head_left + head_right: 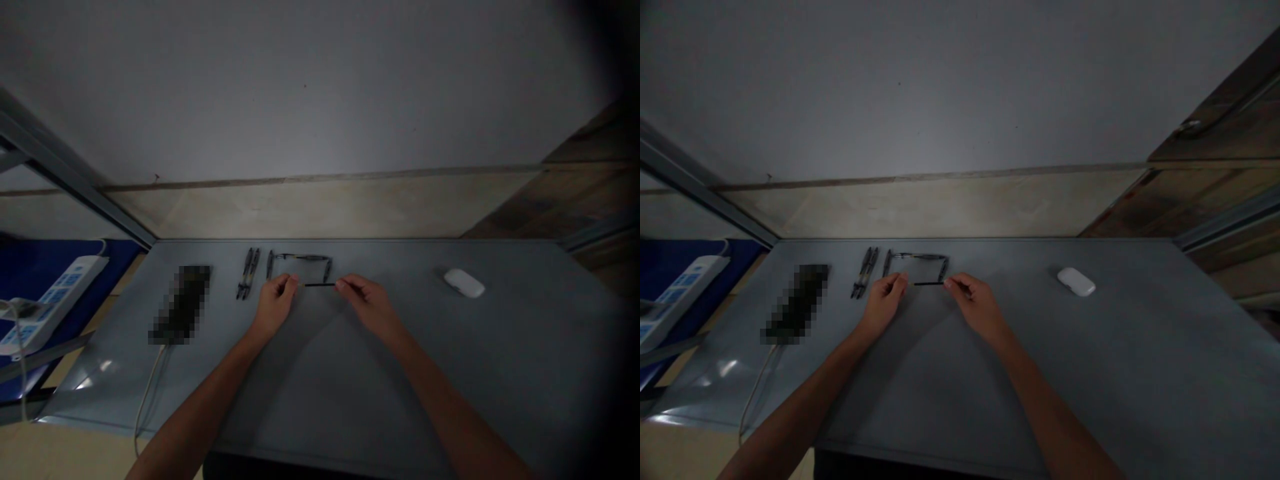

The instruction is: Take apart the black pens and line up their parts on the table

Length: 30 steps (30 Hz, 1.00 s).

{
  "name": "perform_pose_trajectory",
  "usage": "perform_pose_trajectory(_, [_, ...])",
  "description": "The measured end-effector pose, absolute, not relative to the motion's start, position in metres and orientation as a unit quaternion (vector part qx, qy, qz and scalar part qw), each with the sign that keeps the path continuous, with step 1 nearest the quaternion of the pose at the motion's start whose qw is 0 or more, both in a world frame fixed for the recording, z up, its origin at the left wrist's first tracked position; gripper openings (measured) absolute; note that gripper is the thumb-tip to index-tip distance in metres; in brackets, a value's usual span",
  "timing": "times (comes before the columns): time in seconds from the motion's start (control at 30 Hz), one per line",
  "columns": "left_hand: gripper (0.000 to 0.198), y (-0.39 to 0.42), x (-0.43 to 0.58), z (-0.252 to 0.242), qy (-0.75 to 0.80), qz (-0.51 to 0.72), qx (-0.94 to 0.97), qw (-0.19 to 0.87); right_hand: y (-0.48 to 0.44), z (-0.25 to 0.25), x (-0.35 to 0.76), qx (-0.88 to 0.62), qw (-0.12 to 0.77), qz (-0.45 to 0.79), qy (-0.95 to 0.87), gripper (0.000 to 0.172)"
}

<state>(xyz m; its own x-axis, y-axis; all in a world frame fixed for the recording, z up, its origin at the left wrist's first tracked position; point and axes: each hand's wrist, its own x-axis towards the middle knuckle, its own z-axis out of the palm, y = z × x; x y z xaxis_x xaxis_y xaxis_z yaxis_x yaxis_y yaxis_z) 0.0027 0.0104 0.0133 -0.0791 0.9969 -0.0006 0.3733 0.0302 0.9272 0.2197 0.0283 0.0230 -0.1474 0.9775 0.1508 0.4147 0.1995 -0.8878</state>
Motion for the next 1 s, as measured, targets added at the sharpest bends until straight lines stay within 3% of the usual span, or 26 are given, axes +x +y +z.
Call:
perform_pose_trajectory(0.17, [0.048,0.011,0.001,0.010,0.607,0.416,0.562,0.377,0.030,0.021,0.220,-0.513,0.407,0.372,-0.658,0.032])
perform_pose_trajectory(0.33, [0.046,0.010,0.003,0.010,0.593,0.414,0.575,0.384,0.029,0.024,0.221,-0.532,0.383,0.381,-0.652,0.047])
perform_pose_trajectory(0.5, [0.045,0.010,0.002,0.014,0.589,0.412,0.581,0.382,0.028,0.028,0.219,-0.521,0.416,0.377,-0.643,0.028])
perform_pose_trajectory(0.73, [0.031,-0.001,0.006,0.013,0.564,0.251,0.739,0.269,0.031,0.027,0.221,-0.523,0.470,0.399,-0.589,0.020])
perform_pose_trajectory(1.0, [0.040,-0.006,0.011,0.017,0.561,0.140,0.788,0.212,0.031,0.029,0.219,-0.515,0.517,0.395,-0.558,0.025])
